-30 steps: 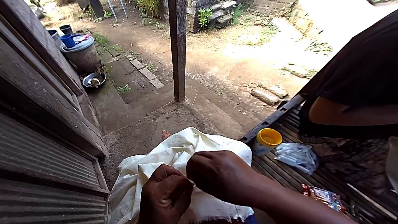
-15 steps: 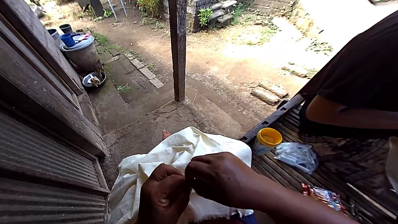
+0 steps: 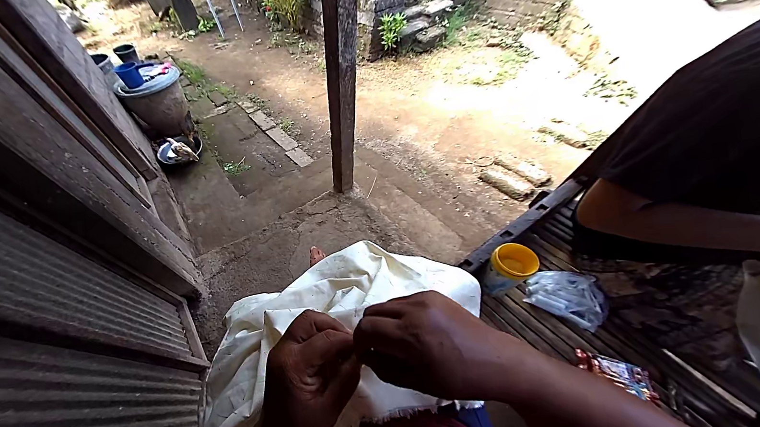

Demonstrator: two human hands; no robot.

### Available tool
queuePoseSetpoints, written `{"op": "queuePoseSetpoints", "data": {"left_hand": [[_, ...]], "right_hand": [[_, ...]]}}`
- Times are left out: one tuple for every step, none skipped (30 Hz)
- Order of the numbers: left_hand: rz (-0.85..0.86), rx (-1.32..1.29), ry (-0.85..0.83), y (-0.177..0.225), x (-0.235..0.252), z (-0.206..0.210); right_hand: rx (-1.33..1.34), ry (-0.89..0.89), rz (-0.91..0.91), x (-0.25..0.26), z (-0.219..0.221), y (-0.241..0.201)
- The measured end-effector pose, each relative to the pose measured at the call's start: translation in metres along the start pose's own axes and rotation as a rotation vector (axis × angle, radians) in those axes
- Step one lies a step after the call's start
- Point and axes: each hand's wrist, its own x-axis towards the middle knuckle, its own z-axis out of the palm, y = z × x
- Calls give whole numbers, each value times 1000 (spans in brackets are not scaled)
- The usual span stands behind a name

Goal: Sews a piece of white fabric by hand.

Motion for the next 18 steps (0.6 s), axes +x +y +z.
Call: {"op": "queuePoseSetpoints", "data": {"left_hand": [[0, -4, 2, 1, 0, 0], [3, 5, 14, 1, 1, 0], [5, 15, 25, 1, 2, -1], [6, 23, 32, 0, 2, -1], [6, 23, 27, -2, 2, -2], [1, 19, 12, -2, 2, -1], [-5, 8, -1, -1, 1, -1], [-10, -1, -6, 0, 0, 0], [-11, 1, 0, 1, 1, 0], [-9, 8, 15, 1, 2, 0], [-7, 14, 31, 1, 2, -1], [-10, 21, 41, 0, 3, -2], [-14, 23, 42, -1, 3, -2], [-21, 18, 30, -2, 3, -2], [-31, 3, 8, -2, 1, -2], [-40, -15, -8, -1, 0, 0], [-43, -29, -11, 0, 0, 1], [-42, -33, 3, 1, 1, 1]], "right_hand": [[-46, 24, 70, 1, 2, 0], [-80, 20, 131, 0, 3, 1], [-85, -11, 141, -1, 2, 3], [-66, -44, 95, -2, 1, 5], [-34, -68, 21, -1, -1, 5], [2, -69, -37, 0, -2, 4], [17, -50, -48, 1, -3, 2], [3, -23, -6, 1, -1, 1], [-27, -2, 70, 1, 1, 1], [-59, -3, 141, 1, 3, 3], [-76, -28, 166, 0, 4, 5], [-65, -55, 132, -1, 3, 6], [-33, -71, 58, -1, 1, 7], [7, -75, -20, 0, -1, 6], [33, -59, -63, 1, -2, 4], [30, -29, -62, 2, -2, 3], [5, 0, -11, 2, 0, 3], [-25, 14, 72, 2, 2, 3]]}}
